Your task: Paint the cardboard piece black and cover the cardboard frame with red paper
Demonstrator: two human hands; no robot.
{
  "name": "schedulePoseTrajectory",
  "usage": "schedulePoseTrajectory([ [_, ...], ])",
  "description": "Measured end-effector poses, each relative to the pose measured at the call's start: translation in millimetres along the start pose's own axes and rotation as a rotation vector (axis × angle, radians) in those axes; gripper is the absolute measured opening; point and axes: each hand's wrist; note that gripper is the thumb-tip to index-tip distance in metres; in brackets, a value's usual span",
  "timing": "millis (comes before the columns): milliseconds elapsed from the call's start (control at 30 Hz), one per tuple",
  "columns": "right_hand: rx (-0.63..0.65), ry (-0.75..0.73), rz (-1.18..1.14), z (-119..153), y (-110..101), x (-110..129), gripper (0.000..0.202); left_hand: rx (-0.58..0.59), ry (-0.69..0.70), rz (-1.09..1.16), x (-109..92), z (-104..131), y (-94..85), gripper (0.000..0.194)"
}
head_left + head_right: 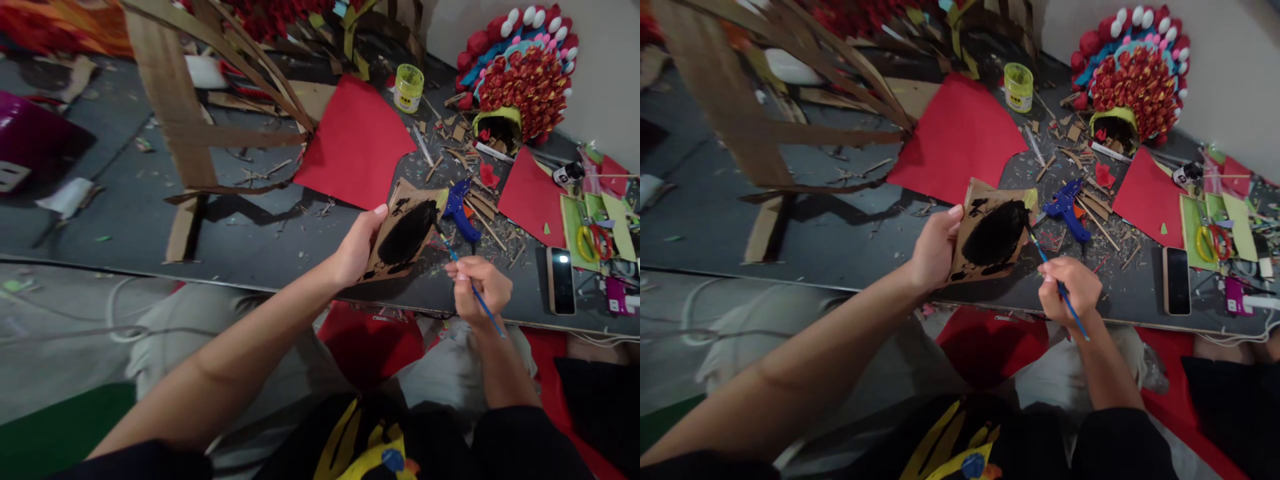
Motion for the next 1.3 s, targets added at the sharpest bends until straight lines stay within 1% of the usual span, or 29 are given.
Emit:
schedulePoseTrajectory([
  [67,0.069,-0.042,0.006,-4,1,4,0.017,-0.035,0.002,0.004,-3,0,1.1,0.052],
  [167,0.169,-0.023,-0.053,-7,1,11,0.015,-0.071,0.022,-0.004,-8,0,4.9,0.055],
  [333,0.246,0.177,-0.257,-6,-1,16,0.016,-0.112,0.036,-0.032,-10,2,9.5,0.057],
  [400,0.23,0.234,-0.271,-5,-3,14,0.016,-0.138,0.034,-0.039,-9,2,9.8,0.056],
  [500,0.148,0.237,-0.202,-3,-5,9,0.016,-0.165,0.017,-0.047,-8,3,9.8,0.054],
  [633,0.014,0.151,-0.087,-1,-5,2,0.017,-0.141,0.016,-0.045,-7,4,9.3,0.053],
  [700,-0.019,0.098,-0.051,-1,-4,0,0.019,-0.134,0.023,-0.047,-7,5,8.7,0.053],
  [733,-0.014,0.075,-0.041,-1,-3,1,0.02,-0.141,0.027,-0.05,-6,5,8.4,0.053],
  [800,0.04,0.047,-0.049,-2,-1,4,0.019,-0.168,0.04,-0.06,-7,4,8.2,0.055],
  [867,0.132,0.045,-0.1,-4,0,9,0.017,-0.195,0.053,-0.077,-7,4,8.7,0.056],
  [933,0.226,0.107,-0.187,-5,1,14,0.016,-0.208,0.064,-0.092,-8,3,9.5,0.056],
  [1000,0.272,0.224,-0.265,-4,0,17,0.015,-0.211,0.066,-0.1,-8,3,9.7,0.057],
  [1067,0.241,0.327,-0.297,-3,-2,15,0.015,-0.207,0.066,-0.105,-8,3,8.5,0.057],
  [1133,0.153,0.348,-0.269,-2,-4,11,0.014,-0.191,0.059,-0.112,-7,4,6.5,0.057],
  [1233,0.026,0.25,-0.162,-1,-4,5,0.015,-0.163,0.044,-0.108,-6,4,4.5,0.058],
  [1300,0.004,0.151,-0.096,-1,-3,4,0.018,-0.156,0.04,-0.093,-6,4,5.2,0.058],
])
Point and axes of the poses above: each hand's wrist, its own z-axis away from the middle knuckle, its own y-axis out of the palm, x = y × z, and after that the axes turned 3 degrees about y, right-handed
